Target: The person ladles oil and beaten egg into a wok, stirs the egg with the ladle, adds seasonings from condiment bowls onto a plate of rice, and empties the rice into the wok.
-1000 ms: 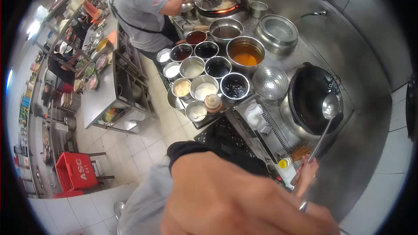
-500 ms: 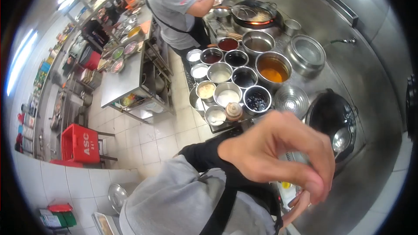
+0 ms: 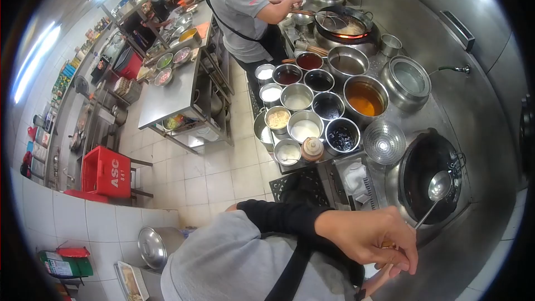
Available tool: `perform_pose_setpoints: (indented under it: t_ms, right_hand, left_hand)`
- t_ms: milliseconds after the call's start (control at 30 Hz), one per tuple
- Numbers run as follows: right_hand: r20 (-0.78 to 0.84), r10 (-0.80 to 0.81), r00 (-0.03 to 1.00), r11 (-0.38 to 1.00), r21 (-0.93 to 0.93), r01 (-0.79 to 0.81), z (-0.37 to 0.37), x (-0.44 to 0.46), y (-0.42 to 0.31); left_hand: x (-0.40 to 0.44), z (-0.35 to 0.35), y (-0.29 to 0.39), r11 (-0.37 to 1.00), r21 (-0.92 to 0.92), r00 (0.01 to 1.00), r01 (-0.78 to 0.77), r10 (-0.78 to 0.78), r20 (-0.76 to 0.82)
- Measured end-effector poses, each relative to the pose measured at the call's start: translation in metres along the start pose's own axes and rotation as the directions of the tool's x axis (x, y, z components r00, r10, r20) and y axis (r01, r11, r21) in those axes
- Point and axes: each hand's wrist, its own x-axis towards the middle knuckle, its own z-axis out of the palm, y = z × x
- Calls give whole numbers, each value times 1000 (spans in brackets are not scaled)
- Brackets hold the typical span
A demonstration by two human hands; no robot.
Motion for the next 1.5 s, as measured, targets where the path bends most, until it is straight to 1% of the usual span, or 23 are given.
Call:
perform_pose_setpoints:
  t_ms: [100,200,300,400,500,567,633,667,700,767,800,833,867,900,933,967,1000,1067,1167,1233,1367,1467,1500]
  right_hand:
    - [11,-4,1000,999,46,3,-1,3,9]
    - [28,-6,1000,997,78,4,0,5,15]
    - [44,-7,999,994,108,2,2,9,17]
    - [63,-18,998,991,131,9,2,15,19]
    - [89,-43,995,987,159,28,1,32,20]
    - [127,-94,987,984,161,73,-6,54,24]
    - [114,-156,981,985,91,146,1,55,-1]
    - [93,-127,988,979,173,110,11,38,-25]
    - [117,-85,989,984,167,65,13,34,-38]
    - [-268,46,962,976,216,14,22,40,-22]
    - [-192,92,977,985,162,-61,21,37,-41]
    - [-90,47,995,994,100,-38,14,48,-39]
    - [12,1,1000,999,44,-1,7,58,-37]
    - [-43,-20,999,998,55,22,11,56,-46]
    - [-98,-61,993,995,73,68,11,74,-29]
    - [-131,-85,988,996,-4,85,13,85,-28]
    - [-171,-159,972,978,-163,131,15,96,-27]
    - [-212,-140,967,974,-206,96,17,98,-44]
    - [-227,-159,961,964,-248,100,16,120,-40]
    - [-221,-160,962,960,-263,99,16,124,-47]
    - [-196,-108,975,979,-194,69,12,131,-44]
    - [-85,2,996,999,-42,-5,12,123,-34]
    - [-46,52,998,991,128,-46,15,118,-32]
  left_hand:
    - [-2,-1,-5,992,84,994,-92,96,-49]
    - [-6,-2,-7,998,57,999,3,1,-55]
    - [-9,2,-21,1000,19,998,-11,12,-55]
    - [-8,4,-28,998,46,999,51,-52,9]
    - [-6,-1,-44,983,41,981,179,-182,74]
    - [-11,-6,-81,964,180,979,194,-202,31]
    - [-23,-14,-104,938,258,969,232,-244,18]
    - [-27,-16,-110,930,254,959,265,-283,36]
    - [-29,-15,-118,927,229,944,297,-322,77]
    - [-37,-20,-131,878,194,877,437,-464,125]
    - [-36,-21,-132,840,191,839,509,-533,107]
    - [-48,-26,-153,794,367,821,485,-558,122]
    - [-52,-26,-157,773,411,805,482,-577,140]
    - [-57,-24,-160,743,467,789,480,-598,141]
    - [-57,-22,-156,716,445,749,538,-649,138]
    - [-59,-19,-155,669,435,702,602,-703,110]
    - [-62,-14,-156,658,426,681,621,-722,123]
    - [-68,-13,-157,620,420,645,662,-758,102]
    - [-79,-3,-166,679,409,681,610,-713,166]
    - [-76,0,-165,664,404,652,629,-734,191]
    - [-77,1,-167,673,405,664,619,-724,189]
    - [-80,-3,-167,657,423,659,624,-733,166]
    - [-80,-3,-167,651,431,657,625,-737,160]
